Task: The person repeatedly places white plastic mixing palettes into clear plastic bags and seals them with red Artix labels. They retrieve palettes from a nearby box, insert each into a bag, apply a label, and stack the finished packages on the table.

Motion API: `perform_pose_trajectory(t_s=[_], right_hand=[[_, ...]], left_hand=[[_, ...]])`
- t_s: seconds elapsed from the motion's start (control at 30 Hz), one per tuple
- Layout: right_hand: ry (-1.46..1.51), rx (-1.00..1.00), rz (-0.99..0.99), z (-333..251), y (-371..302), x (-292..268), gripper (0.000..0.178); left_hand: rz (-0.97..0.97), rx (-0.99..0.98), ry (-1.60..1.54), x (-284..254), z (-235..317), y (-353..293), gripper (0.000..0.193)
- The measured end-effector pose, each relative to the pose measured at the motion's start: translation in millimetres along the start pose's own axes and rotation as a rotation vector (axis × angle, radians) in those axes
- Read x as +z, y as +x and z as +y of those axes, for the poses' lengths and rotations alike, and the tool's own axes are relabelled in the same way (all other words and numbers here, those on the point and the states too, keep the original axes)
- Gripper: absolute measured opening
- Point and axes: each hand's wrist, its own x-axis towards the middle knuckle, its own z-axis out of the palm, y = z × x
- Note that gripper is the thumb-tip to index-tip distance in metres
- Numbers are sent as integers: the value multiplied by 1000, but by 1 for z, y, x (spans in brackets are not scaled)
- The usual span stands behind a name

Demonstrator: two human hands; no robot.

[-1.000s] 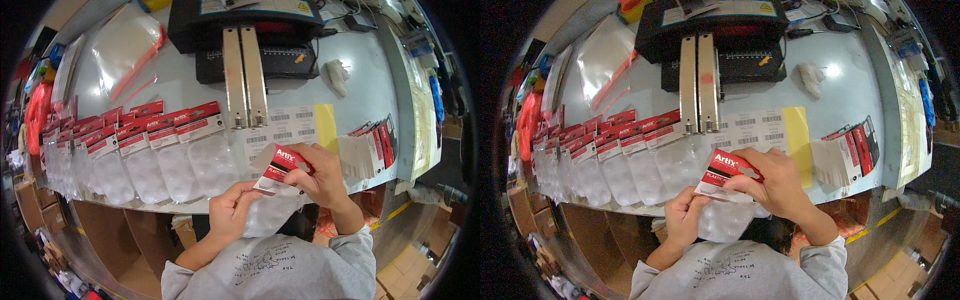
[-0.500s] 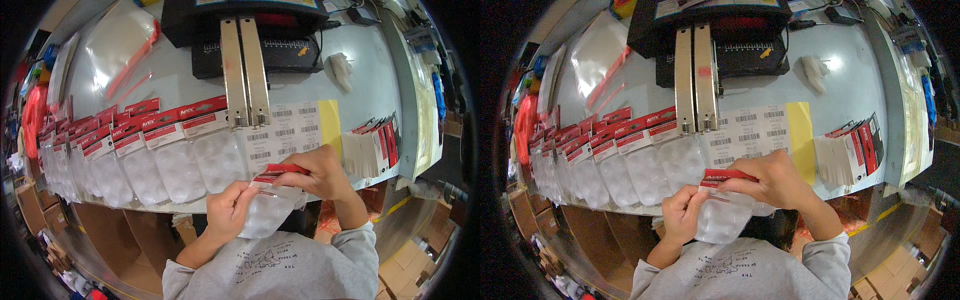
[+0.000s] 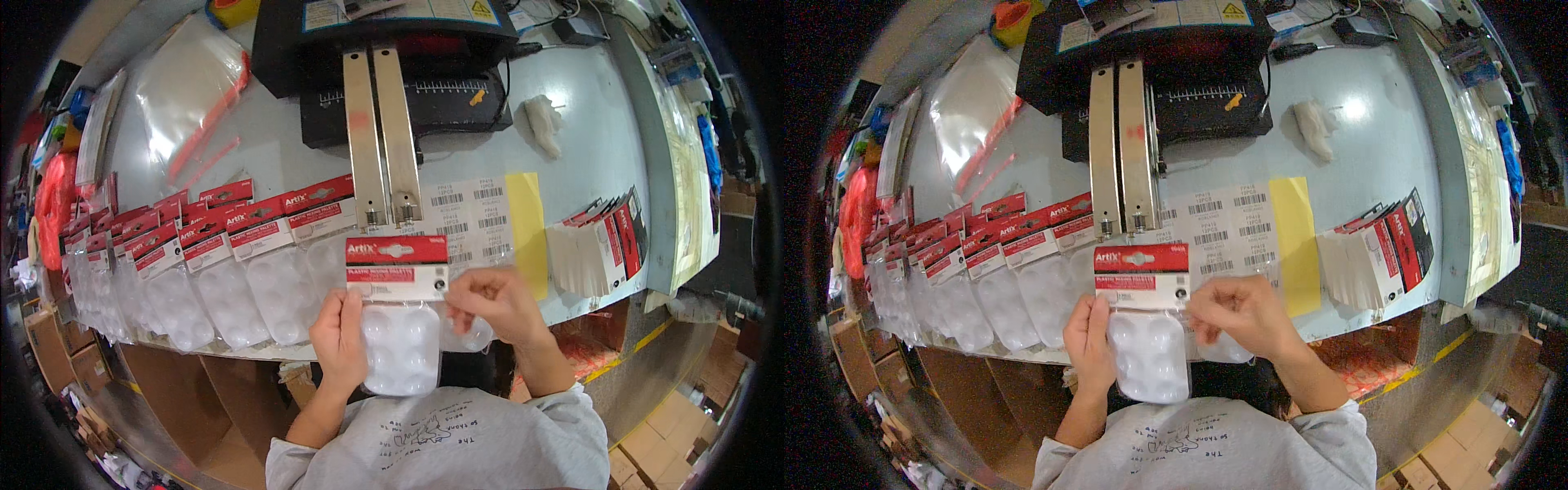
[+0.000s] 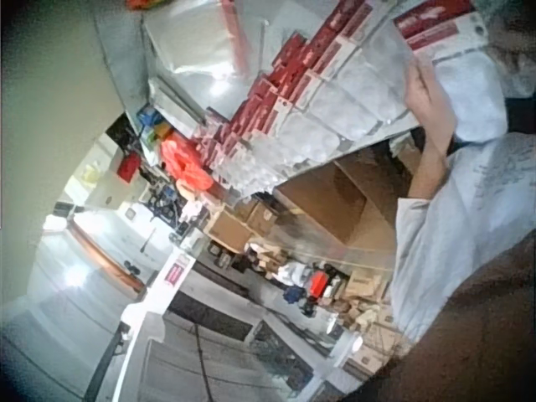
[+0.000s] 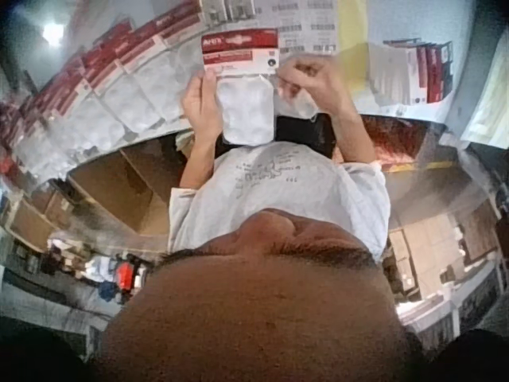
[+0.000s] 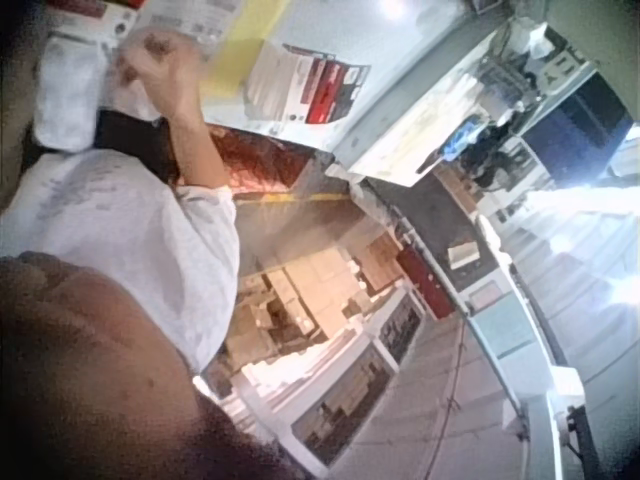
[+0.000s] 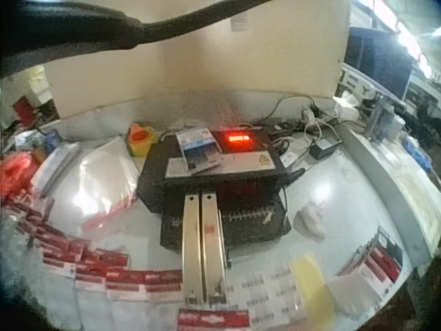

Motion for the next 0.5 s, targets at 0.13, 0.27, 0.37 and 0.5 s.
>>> perform_pose_trajectory(t_s=[0.13,0.27,0.37,0.5], right_hand=[[132,-121,102,-3,44,15,16],[221,-170,170,8,63,12,14],[185,-177,169,16,68,11,13],[-136,-297,251,-6,48,7,13]], left_hand=[[93,90,-37,14,-2,38,25],[62,103,18,12,-6,63,26],[65,127,32,15,-15,62,27],[66,136,83,6,-15,56,24]])
